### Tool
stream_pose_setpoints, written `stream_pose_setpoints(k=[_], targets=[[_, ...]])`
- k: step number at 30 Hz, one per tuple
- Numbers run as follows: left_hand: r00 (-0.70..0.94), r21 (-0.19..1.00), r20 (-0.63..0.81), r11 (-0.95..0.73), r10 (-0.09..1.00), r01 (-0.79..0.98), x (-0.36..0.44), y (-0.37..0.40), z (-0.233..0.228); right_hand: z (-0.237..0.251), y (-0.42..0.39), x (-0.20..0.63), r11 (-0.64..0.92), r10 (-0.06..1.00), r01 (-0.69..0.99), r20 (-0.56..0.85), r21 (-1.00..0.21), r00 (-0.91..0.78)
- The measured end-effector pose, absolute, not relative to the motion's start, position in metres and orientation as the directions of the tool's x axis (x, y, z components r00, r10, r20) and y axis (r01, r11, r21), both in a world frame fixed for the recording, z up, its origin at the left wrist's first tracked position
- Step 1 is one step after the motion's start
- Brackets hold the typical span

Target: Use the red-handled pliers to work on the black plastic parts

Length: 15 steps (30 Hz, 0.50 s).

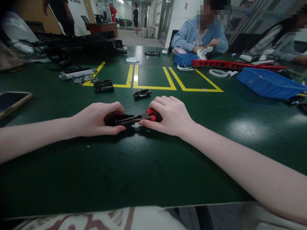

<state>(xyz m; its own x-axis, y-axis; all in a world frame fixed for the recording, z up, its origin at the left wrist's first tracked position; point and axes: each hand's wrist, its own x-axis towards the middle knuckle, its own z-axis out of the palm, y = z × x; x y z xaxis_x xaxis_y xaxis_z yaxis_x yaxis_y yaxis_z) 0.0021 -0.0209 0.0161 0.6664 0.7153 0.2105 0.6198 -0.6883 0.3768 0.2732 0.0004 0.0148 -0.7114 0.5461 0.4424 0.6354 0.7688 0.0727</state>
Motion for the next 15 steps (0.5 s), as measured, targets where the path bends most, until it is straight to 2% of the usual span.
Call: stream_pose_setpoints(k=[15], targets=[[0.697, 0.302, 0.142, -0.701, 0.703, 0.646, 0.0033, -0.0201, 0.0194, 0.0173, -0.0008, 0.2692, 0.751, 0.598, 0.658, 0.363, 0.057, -0.715]])
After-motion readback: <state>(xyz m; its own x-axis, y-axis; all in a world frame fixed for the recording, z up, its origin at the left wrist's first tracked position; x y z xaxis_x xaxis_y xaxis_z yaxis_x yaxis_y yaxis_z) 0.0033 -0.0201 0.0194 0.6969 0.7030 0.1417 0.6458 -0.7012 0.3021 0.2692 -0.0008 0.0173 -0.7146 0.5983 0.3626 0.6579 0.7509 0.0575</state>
